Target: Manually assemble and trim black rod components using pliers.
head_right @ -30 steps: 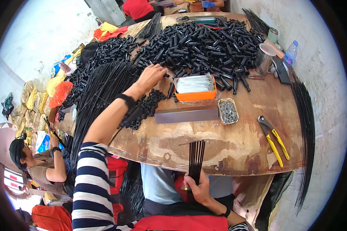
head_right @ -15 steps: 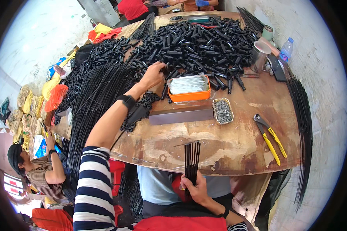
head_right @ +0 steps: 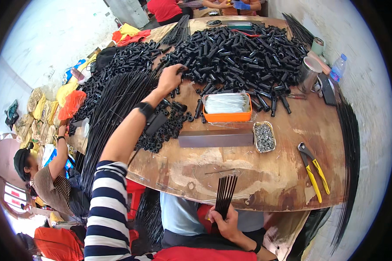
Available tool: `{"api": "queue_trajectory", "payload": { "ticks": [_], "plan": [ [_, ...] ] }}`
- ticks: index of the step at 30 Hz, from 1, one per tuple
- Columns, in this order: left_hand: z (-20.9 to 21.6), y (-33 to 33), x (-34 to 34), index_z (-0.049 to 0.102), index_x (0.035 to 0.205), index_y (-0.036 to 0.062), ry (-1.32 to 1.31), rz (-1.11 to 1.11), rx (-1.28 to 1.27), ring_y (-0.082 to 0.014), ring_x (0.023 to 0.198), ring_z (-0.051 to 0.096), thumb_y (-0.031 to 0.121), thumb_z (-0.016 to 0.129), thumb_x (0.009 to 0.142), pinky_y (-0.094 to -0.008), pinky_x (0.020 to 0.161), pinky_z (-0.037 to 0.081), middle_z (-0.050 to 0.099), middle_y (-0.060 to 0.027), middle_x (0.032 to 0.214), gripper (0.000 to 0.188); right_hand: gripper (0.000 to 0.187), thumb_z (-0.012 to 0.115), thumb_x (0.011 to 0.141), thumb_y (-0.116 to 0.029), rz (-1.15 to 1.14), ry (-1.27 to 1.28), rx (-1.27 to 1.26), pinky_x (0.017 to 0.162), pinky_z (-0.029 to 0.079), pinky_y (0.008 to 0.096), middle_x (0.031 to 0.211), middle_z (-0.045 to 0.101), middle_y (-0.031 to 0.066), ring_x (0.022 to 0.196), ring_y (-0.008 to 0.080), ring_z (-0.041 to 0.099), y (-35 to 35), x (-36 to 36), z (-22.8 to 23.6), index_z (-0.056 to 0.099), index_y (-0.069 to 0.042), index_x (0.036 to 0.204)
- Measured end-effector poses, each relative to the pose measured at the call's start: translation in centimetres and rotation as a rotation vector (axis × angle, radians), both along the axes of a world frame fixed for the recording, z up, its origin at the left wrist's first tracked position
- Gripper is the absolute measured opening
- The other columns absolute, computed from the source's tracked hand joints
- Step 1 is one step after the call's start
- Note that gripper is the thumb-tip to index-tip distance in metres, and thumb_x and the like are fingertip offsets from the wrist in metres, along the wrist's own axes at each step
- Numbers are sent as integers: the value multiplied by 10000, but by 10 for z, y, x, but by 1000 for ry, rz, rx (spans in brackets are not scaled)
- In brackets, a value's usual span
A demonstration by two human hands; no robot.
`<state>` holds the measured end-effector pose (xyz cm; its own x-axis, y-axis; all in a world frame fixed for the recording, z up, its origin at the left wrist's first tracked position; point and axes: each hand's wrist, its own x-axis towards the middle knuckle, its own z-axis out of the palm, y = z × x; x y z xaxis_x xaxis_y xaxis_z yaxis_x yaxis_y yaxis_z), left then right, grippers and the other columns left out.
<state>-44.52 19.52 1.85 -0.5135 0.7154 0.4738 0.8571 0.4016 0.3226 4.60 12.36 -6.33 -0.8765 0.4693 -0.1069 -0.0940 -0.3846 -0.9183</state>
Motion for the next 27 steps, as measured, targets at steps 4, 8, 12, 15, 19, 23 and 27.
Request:
{"api": "queue_trajectory", "payload": {
  "ticks": [4, 8, 12, 15, 19, 23, 27],
  "plan": [
    [-24, 26, -5, 673, 1050, 68, 44, -98, -157, -369, 974, 580, -32, 602, 628, -416, 847, 476, 631, -165, 936, 439, 89, 539, 919, -52, -12, 4, 46, 581, 459, 275, 719, 569, 96, 603, 146, 548, 1, -1, 0, 492, 17, 950],
    [-20, 18, 39, 616, 881, 10, 97, -193, -125, -382, 903, 584, -28, 602, 645, -460, 804, 483, 622, -197, 891, 240, 105, 548, 922, -68, -45, 31, 25, 564, 453, 277, 695, 563, 93, 588, 151, 545, -2, -1, -3, 489, 14, 952],
    [-12, -8, 83, 608, 902, 13, 118, -240, 9, -380, 878, 596, -26, 569, 695, -453, 768, 483, 626, -203, 888, 215, 77, 545, 904, -17, -57, 69, -15, 552, 457, 253, 715, 590, 82, 590, 114, 546, -4, -2, -6, 499, 29, 944],
    [-6, -12, 65, 613, 860, 35, 191, -122, 59, -361, 841, 617, 36, 589, 734, -440, 690, 489, 639, -176, 881, 128, 67, 541, 900, -9, -72, 67, -23, 548, 456, 251, 711, 588, 82, 586, 115, 545, -4, -2, -5, 501, 30, 938],
    [-8, 11, 1, 637, 830, 62, 256, 185, -90, -363, 820, 628, 95, 613, 744, -465, 680, 493, 654, -152, 826, 96, 67, 543, 903, -20, -70, 52, 5, 544, 449, 247, 702, 586, 70, 584, 111, 543, -4, -2, -4, 505, 28, 930],
    [-25, 31, -19, 661, 907, 71, 125, 175, -187, -364, 874, 626, 157, 623, 798, -471, 747, 494, 655, -161, 882, 144, 78, 548, 908, -38, -88, 74, 52, 544, 446, 246, 693, 583, 60, 583, 105, 543, -4, -3, -4, 510, 26, 930],
    [-23, 15, 15, 641, 1032, 49, 82, 33, -192, -351, 874, 637, 193, 625, 831, -435, 780, 506, 664, -180, 906, 248, 93, 525, 929, -54, -55, 34, 90, 571, 453, 274, 695, 552, 82, 587, 150, 542, -4, -2, -6, 471, 7, 975]
  ]
}}
